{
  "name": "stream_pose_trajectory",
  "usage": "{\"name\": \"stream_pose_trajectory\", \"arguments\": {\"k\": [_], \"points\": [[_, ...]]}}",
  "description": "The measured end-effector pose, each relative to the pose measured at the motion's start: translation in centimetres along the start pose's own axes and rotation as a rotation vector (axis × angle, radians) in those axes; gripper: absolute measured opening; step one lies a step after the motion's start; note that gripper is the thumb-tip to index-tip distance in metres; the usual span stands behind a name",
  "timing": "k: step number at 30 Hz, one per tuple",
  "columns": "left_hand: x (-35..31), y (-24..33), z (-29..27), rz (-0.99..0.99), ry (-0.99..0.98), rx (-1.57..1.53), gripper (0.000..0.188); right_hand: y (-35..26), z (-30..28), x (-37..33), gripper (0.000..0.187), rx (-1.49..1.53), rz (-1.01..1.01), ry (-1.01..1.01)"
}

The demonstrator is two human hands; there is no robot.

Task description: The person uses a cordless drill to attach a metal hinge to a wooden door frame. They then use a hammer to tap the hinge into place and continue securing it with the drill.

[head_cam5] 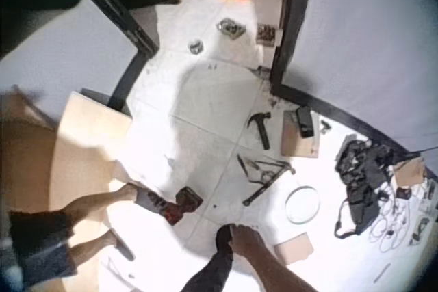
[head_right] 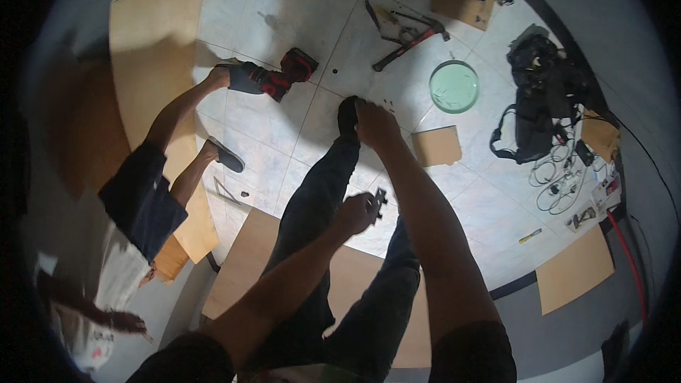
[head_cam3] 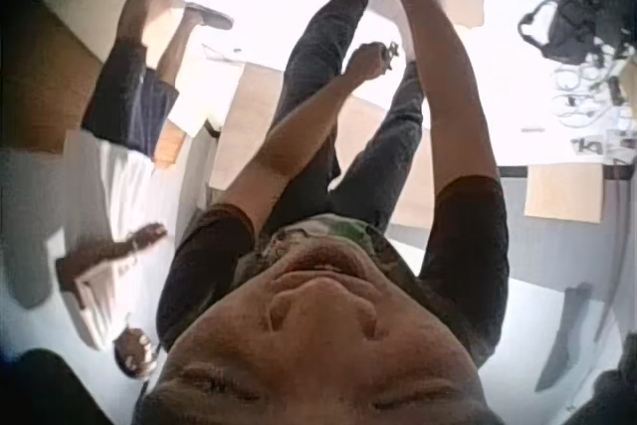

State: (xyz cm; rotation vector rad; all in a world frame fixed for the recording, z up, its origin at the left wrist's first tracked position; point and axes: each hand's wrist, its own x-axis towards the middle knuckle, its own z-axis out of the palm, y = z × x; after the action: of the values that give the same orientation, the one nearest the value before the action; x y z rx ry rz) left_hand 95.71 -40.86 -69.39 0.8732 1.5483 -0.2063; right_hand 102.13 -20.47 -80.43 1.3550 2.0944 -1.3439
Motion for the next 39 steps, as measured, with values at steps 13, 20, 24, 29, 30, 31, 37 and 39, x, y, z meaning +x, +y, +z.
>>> {"name": "stream_pose_trajectory", "arguments": {"k": [13,20,24,29,30,31,37,39], "points": [[-1.0,-2.2,1.2,0.039,-0.200,-0.497,0.069,-10.5,9.9,21.3,0.087,0.433,-0.664,0.325],[2.4,-5.9,4.1,0.140,-0.252,-0.561,0.068,-11.7,8.0,22.3,0.065,0.306,-0.636,0.253],[2.6,-3.0,-2.2,0.144,-0.320,-0.018,0.053,-14.4,1.0,15.2,0.060,0.289,-0.255,-0.005],[3.9,-1.1,-6.0,0.187,0.196,-0.136,0.031,-6.1,-2.9,3.3,0.046,0.956,0.010,0.366],[5.2,-0.2,-8.9,0.182,0.279,-0.205,0.030,-3.5,-4.3,0.6,0.043,0.830,-0.035,0.489],[7.0,0.7,-12.4,0.188,0.377,-0.259,0.030,-1.1,-5.6,-2.0,0.039,0.691,-0.076,0.599],[24.0,7.6,-38.7,0.274,0.833,-0.384,0.032,5.6,-12.7,-12.4,0.039,-0.188,0.099,0.712],[30.7,10.4,-46.4,0.232,0.825,-0.409,0.034,8.6,-7.6,-14.5,0.039,0.494,0.273,0.870]]}}
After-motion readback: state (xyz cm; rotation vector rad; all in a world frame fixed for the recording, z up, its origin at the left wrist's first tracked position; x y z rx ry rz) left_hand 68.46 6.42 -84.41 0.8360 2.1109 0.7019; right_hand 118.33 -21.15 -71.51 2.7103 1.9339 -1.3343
